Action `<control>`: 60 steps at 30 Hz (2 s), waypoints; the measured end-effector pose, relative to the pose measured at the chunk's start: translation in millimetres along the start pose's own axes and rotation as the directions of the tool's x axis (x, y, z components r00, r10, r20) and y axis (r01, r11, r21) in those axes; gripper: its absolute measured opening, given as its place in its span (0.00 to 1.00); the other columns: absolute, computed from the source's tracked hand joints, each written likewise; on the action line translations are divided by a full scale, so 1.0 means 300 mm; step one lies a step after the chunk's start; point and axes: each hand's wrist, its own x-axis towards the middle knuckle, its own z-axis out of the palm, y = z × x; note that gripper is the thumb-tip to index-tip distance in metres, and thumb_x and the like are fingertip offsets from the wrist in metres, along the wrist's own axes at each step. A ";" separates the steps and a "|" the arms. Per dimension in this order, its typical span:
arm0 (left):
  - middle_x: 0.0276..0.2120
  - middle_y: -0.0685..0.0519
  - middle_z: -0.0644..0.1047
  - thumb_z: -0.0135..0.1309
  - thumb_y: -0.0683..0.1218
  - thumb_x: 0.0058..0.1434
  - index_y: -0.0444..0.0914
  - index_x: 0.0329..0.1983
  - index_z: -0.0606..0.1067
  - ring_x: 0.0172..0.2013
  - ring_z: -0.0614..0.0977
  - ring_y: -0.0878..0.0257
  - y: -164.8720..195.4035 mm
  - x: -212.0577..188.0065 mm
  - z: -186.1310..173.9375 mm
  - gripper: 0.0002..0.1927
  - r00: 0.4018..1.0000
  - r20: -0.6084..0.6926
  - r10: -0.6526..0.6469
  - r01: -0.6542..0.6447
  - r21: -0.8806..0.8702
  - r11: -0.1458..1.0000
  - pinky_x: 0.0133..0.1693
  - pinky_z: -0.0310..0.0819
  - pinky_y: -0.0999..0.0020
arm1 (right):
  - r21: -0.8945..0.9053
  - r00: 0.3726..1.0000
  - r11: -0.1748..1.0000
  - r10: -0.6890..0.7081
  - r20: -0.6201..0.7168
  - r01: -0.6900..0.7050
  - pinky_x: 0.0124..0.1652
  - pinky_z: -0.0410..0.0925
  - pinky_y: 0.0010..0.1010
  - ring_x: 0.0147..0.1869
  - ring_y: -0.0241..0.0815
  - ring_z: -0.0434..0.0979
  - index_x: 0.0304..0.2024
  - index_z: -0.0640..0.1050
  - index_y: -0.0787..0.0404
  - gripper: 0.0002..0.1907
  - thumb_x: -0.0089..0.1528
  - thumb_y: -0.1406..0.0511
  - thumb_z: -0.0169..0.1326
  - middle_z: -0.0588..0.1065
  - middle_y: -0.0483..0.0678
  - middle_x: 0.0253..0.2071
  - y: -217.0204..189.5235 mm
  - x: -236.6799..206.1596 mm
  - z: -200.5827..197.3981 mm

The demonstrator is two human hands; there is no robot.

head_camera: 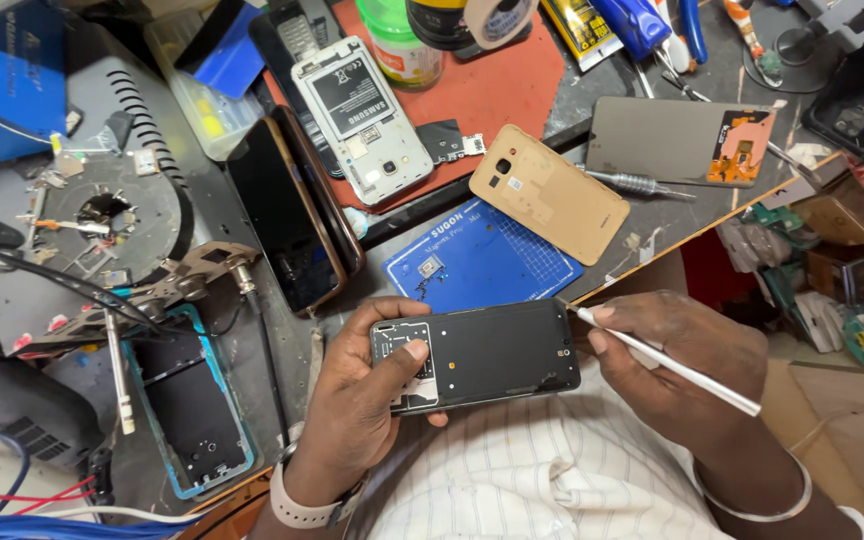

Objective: The person holds a disassembled phone mid-frame and uses a metal pry tool to scrape and pry along the edges of the housing, rotating the phone to work around its sides. They then set it down, pick up another phone, insert a SIM card tray, and handle a battery and back cover.

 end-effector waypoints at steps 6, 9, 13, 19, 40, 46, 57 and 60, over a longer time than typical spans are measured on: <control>0.39 0.37 0.79 0.47 0.36 0.66 0.28 0.57 0.64 0.29 0.85 0.58 -0.004 0.000 0.002 0.16 1.000 0.014 0.026 -0.026 0.005 1.000 0.25 0.83 0.65 | -0.002 0.999 1.000 0.019 0.034 -0.019 0.37 0.75 0.27 0.37 0.41 0.84 0.42 0.79 0.65 0.10 0.59 0.73 0.62 0.81 0.53 0.37 -0.011 0.002 0.006; 0.39 0.36 0.79 0.48 0.36 0.66 0.28 0.56 0.64 0.29 0.85 0.58 -0.006 0.002 0.002 0.16 1.000 0.000 0.021 -0.021 0.013 1.000 0.25 0.83 0.66 | -0.003 0.996 0.997 0.083 0.041 -0.083 0.31 0.72 0.26 0.31 0.39 0.82 0.42 0.79 0.66 0.10 0.57 0.73 0.63 0.82 0.52 0.35 -0.013 0.005 0.005; 0.39 0.35 0.79 0.48 0.36 0.66 0.27 0.56 0.63 0.28 0.85 0.57 -0.005 0.005 0.001 0.17 1.000 -0.004 0.016 -0.016 0.027 1.000 0.24 0.83 0.66 | 0.012 0.999 0.999 0.035 0.034 -0.035 0.37 0.75 0.27 0.39 0.42 0.84 0.43 0.78 0.66 0.10 0.60 0.73 0.62 0.81 0.53 0.39 -0.016 0.010 0.002; 0.39 0.35 0.79 0.48 0.37 0.65 0.28 0.57 0.63 0.30 0.86 0.57 -0.003 0.001 0.002 0.17 1.000 -0.004 0.011 -0.011 0.010 1.000 0.24 0.83 0.66 | 0.001 1.000 1.000 0.015 0.027 -0.015 0.37 0.75 0.27 0.39 0.42 0.85 0.43 0.78 0.65 0.10 0.59 0.73 0.62 0.81 0.53 0.38 -0.012 0.009 -0.001; 0.37 0.39 0.79 0.49 0.38 0.66 0.29 0.56 0.64 0.27 0.84 0.60 0.001 0.000 -0.011 0.16 0.999 0.032 -0.041 0.042 -0.020 0.999 0.23 0.81 0.68 | 0.102 0.994 0.994 -0.045 0.096 0.035 0.53 0.72 0.34 0.41 0.37 0.84 0.40 0.81 0.59 0.13 0.53 0.72 0.66 0.82 0.45 0.37 0.041 0.029 -0.017; 0.36 0.41 0.79 0.49 0.37 0.65 0.30 0.55 0.65 0.27 0.84 0.61 0.012 -0.005 -0.006 0.16 0.997 -0.028 -0.076 0.075 -0.020 0.997 0.22 0.80 0.68 | 0.152 0.992 0.983 -0.116 0.058 0.106 0.53 0.72 0.35 0.41 0.34 0.83 0.41 0.81 0.58 0.12 0.55 0.71 0.66 0.82 0.43 0.38 0.059 0.035 -0.027; 0.36 0.40 0.79 0.49 0.37 0.65 0.30 0.55 0.65 0.25 0.83 0.61 0.008 -0.003 -0.011 0.16 0.999 0.014 -0.043 0.043 -0.023 0.999 0.22 0.80 0.67 | 0.096 0.987 0.991 -0.100 0.123 0.088 0.53 0.73 0.38 0.35 0.33 0.82 0.39 0.83 0.59 0.12 0.52 0.69 0.68 0.81 0.42 0.32 0.066 0.032 -0.014; 0.36 0.39 0.79 0.49 0.37 0.65 0.29 0.55 0.65 0.26 0.84 0.60 0.005 -0.002 -0.013 0.15 0.999 0.023 -0.028 0.029 -0.029 0.999 0.22 0.80 0.67 | 0.203 0.997 0.978 0.030 0.070 -0.044 0.52 0.71 0.32 0.39 0.37 0.82 0.40 0.81 0.60 0.11 0.55 0.70 0.65 0.81 0.46 0.37 0.078 0.009 -0.048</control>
